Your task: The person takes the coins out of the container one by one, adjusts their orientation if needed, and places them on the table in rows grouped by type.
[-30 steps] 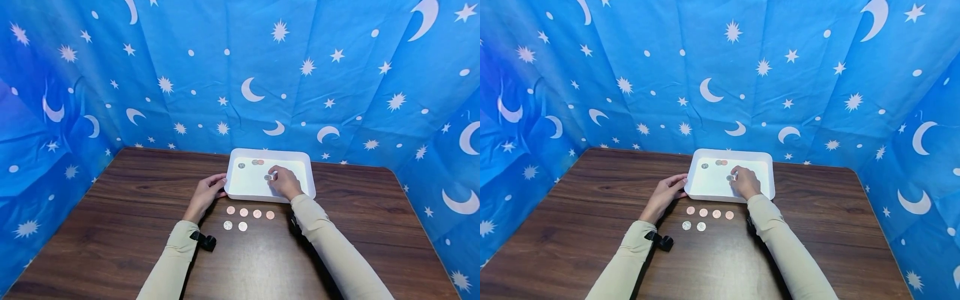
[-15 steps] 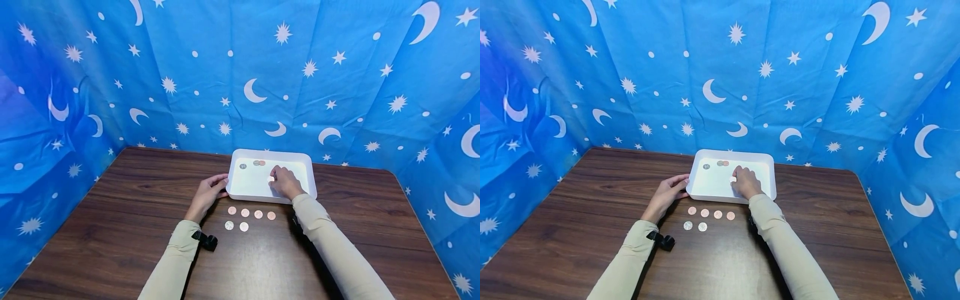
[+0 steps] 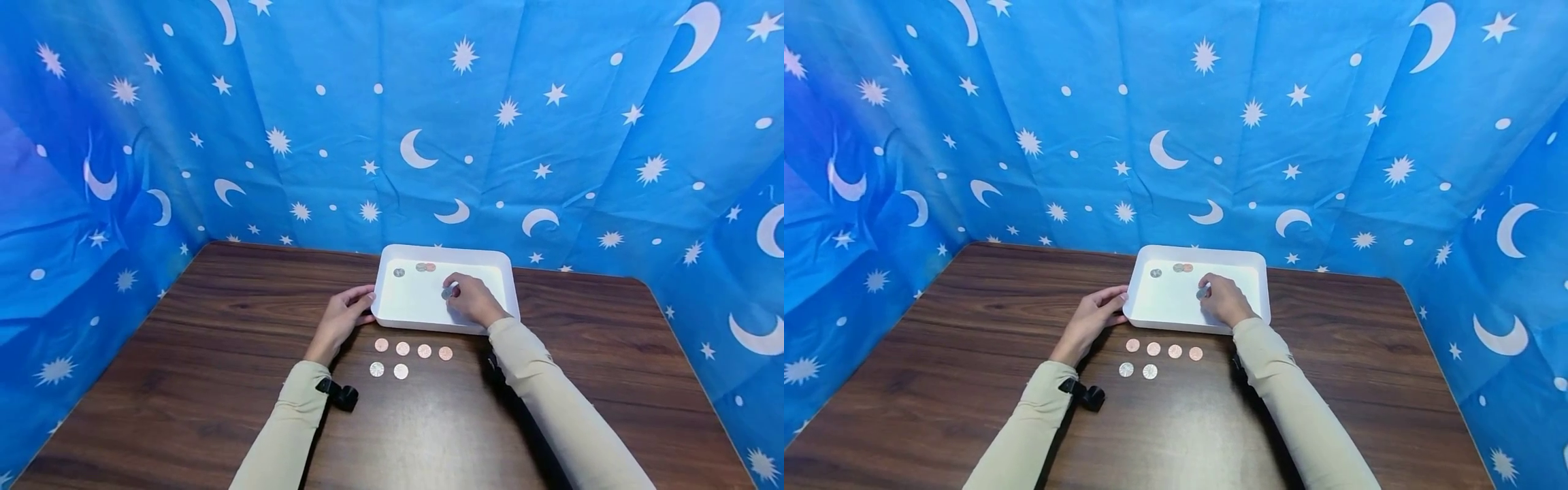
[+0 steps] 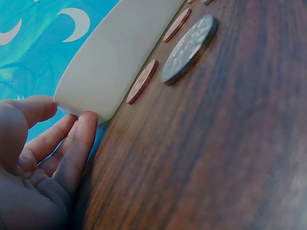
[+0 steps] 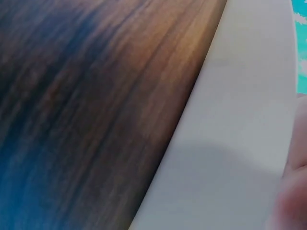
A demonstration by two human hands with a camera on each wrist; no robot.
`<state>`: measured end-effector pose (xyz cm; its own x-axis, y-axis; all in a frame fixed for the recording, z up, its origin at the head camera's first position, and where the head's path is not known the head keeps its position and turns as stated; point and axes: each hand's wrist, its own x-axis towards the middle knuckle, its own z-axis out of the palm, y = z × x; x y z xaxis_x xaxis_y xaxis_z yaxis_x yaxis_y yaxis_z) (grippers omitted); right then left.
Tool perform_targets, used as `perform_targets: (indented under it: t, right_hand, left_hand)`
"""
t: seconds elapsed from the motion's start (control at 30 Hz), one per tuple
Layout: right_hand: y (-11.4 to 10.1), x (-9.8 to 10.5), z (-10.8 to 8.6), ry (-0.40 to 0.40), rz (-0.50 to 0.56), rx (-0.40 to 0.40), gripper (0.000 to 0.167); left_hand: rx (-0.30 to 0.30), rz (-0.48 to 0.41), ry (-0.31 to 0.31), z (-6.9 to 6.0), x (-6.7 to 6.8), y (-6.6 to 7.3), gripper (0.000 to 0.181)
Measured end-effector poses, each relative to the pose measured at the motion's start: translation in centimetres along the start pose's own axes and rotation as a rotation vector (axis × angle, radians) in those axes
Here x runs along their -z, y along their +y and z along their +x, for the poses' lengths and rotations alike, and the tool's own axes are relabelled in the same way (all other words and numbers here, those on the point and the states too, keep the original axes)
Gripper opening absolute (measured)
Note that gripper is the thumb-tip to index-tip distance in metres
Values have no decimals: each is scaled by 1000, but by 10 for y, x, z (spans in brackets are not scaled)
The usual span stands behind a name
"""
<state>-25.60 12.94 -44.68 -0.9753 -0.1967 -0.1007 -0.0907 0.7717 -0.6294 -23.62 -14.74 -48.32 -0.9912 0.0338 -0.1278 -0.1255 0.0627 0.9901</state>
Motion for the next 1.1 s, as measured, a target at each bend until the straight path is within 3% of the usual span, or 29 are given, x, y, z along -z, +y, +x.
perform_targets:
  t: [0.23,0.37,0.57,0.77,1.1]
  right_hand:
    - [0,5,-1,35,-21,-5,27]
    - [1,10,-5,89,-11,39,26]
    - [5,16,-17,108,17,108,29]
    - [4,19,-37,110,-44,166,25]
    - [-10,17,-81,110,-19,281,20]
  left_hand:
    - [1,3,-4,3,-2,2,38]
    - [-5,-7,-8,4,-3,4,38]
    - [3,-23,-8,1,-2,1,39]
    - [17,-20,-10,-1,-4,-1,40]
    - [19,-8,-8,1,-3,0,40]
